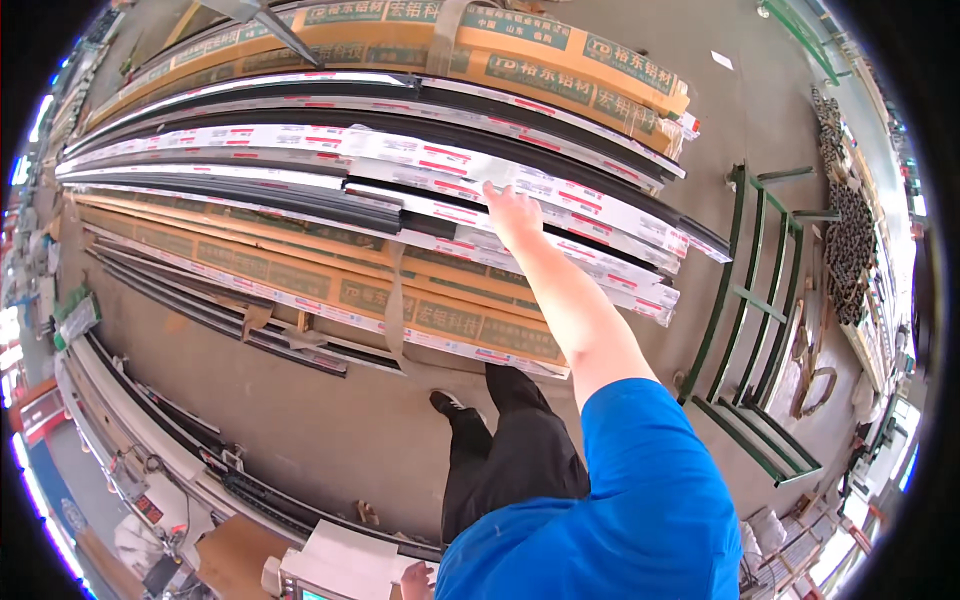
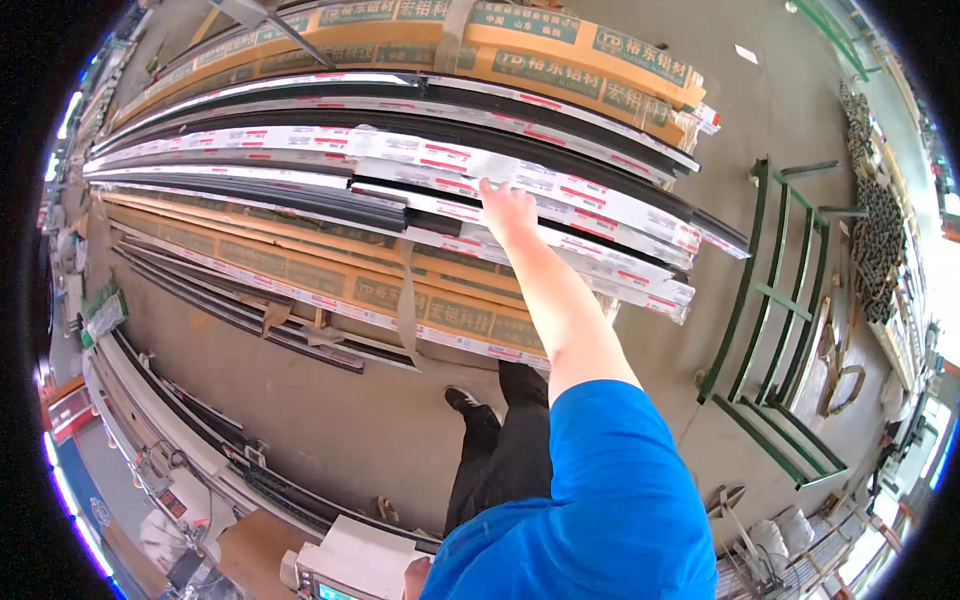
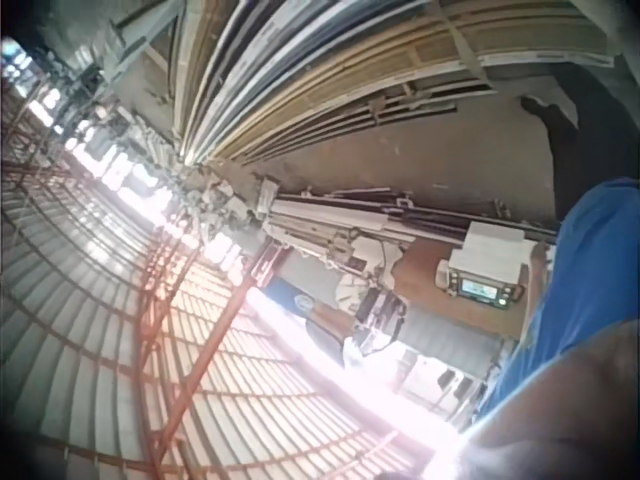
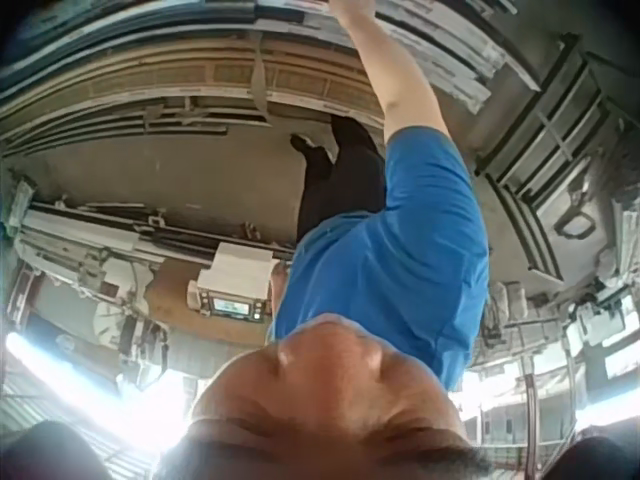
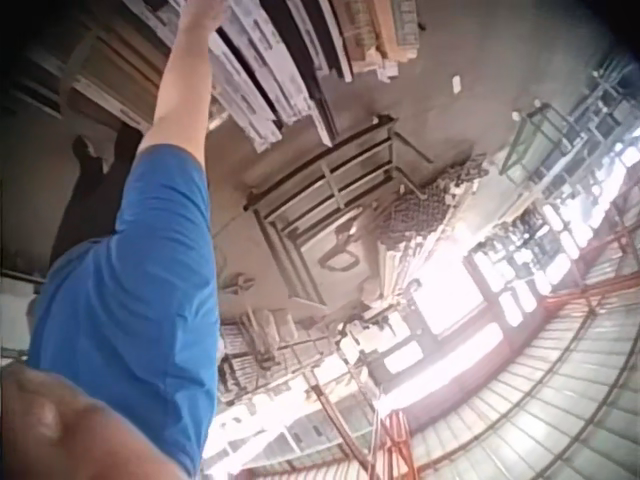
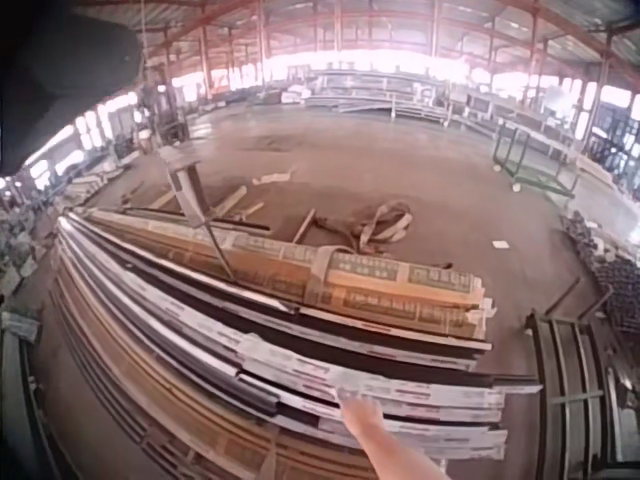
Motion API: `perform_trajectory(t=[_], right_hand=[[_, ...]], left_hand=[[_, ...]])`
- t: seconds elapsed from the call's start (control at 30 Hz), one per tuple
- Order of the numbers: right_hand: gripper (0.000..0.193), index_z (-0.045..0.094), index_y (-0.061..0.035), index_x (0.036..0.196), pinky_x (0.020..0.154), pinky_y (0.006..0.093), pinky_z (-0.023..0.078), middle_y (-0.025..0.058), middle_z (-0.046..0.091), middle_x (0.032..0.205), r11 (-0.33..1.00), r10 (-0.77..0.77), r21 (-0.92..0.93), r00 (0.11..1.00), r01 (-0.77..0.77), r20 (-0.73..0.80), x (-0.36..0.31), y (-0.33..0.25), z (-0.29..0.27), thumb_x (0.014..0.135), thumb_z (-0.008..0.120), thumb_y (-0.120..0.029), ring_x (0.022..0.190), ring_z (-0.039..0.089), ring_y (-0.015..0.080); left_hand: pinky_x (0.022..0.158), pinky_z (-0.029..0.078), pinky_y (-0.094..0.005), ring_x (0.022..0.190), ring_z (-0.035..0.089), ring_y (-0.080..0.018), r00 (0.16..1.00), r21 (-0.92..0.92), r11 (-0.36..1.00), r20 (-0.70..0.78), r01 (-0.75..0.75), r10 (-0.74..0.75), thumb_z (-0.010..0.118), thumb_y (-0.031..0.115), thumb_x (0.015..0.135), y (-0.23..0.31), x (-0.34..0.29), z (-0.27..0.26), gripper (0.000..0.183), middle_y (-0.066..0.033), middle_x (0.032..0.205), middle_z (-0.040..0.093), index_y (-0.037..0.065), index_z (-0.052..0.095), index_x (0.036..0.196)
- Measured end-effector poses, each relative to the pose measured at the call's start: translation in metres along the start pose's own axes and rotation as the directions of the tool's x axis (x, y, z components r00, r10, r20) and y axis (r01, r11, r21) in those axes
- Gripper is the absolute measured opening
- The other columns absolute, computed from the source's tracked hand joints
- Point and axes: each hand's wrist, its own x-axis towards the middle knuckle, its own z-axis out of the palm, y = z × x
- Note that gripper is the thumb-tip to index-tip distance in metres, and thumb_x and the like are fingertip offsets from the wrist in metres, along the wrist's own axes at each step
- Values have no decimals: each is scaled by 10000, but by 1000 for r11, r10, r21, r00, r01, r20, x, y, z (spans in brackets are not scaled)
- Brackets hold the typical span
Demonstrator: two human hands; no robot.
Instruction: Operating an industrial metal cutting machine using a control panel and positioning long metal profiles.
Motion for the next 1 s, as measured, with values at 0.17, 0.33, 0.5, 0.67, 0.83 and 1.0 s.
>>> perform_trajectory(t=[0.17,0.33,0.5,0.67,0.83,1.0], right_hand=[[485,382,-208,1392,795,448,516,148,587,1026,997,32,-78,997,-27,64,-30,60,3,917,451,-138,928,635,315],[504,388,-216,1389,749,435,526,143,588,1027,959,168,-242,984,-150,56,-106,175,9,900,473,-129,913,637,306],[372,525,-166,1272,782,412,540,110,650,1015,731,662,-323,740,-601,122,-205,317,-15,903,480,-152,997,644,293],[332,571,-147,1252,845,418,526,129,631,1174,413,907,-266,367,-871,207,-283,410,-13,938,468,-181,1065,625,326],[487,328,-237,1412,854,455,502,139,578,1135,763,645,20,762,-647,48,-256,349,17,948,476,-248,1050,593,327],[488,358,-267,1389,855,459,491,133,567,1116,918,360,182,933,-353,-3,-203,256,37,927,518,-272,1057,571,334]], left_hand=[[565,497,-349,701,566,-188,935,-424,837,78,345,-346,521,343,925,25,16,-21,339,-106,914,652,43,580,1070],[610,488,-320,708,511,-153,962,-473,846,15,247,-273,520,358,934,75,22,-43,386,-98,952,654,59,526,1178],[580,453,-287,689,491,-109,963,-390,882,60,265,-262,543,340,926,84,39,-49,365,-103,944,660,57,544,1155],[586,458,-299,685,533,-157,959,-344,900,6,269,-284,551,338,919,96,42,-55,384,-107,912,670,38,556,1158],[597,463,-311,753,543,-169,953,-313,905,6,289,-302,535,332,920,129,35,-63,383,-93,932,664,25,558,1149],[616,512,-319,740,521,-156,964,-357,905,-49,229,-263,520,291,929,141,37,-69,337,-100,921,642,27,559,1135]])
